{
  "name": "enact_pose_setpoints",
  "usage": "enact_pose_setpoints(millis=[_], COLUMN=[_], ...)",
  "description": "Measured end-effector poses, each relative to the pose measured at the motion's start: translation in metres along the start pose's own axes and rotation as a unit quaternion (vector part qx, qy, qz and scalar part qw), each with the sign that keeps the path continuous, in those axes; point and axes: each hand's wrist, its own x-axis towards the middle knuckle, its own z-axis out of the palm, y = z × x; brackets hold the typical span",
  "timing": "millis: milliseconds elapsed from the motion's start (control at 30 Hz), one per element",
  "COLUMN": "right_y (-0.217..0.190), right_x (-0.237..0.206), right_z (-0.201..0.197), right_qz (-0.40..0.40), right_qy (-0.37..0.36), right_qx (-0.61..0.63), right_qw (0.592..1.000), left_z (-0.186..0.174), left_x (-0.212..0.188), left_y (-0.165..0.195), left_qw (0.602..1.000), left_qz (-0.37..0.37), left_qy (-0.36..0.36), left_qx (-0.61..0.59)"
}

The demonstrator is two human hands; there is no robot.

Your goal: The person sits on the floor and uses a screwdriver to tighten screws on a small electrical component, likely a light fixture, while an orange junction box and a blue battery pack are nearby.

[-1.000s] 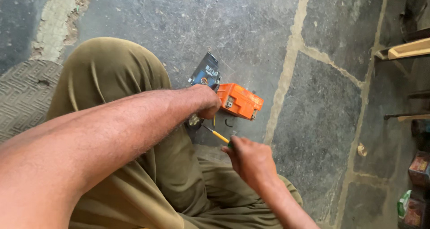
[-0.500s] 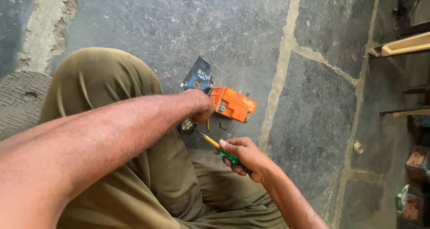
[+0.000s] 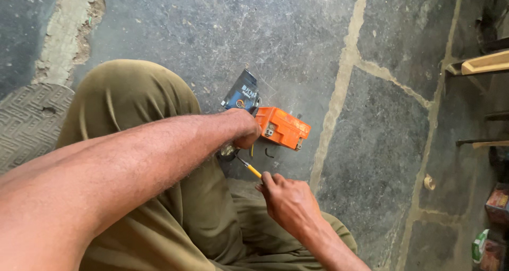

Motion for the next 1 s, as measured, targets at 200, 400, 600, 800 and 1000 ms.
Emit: enact_pose_setpoints(millis=[200, 400, 600, 800, 1000], right_y=[0.015, 0.01, 0.004, 0.002, 0.021], right_x=[0.019, 0.014, -0.002, -0.003, 0.026], right_z=[-0.014, -0.008, -0.001, 0.002, -0.015], right_qz=[0.366, 0.346, 0.074, -0.076, 0.371], right_qy=[-0.139, -0.134, 0.039, 0.077, -0.138], right_qx=[0.625, 0.524, 0.115, -0.086, 0.533], right_qw=[0.675, 0.767, 0.99, 0.99, 0.748], left_z=[-0.007, 0.011, 0.011, -0.001, -0.007], left_x=[-0.001, -0.008, -0.011, 0.0, 0.0], left_y=[0.001, 0.005, 0.006, -0.003, 0.0], left_qw=[1.0, 0.999, 0.999, 1.0, 1.0], left_qz=[-0.009, -0.011, -0.044, 0.013, -0.02], left_qy=[-0.008, 0.02, 0.013, -0.003, -0.005], left_qx=[-0.019, -0.034, -0.025, 0.006, -0.019])
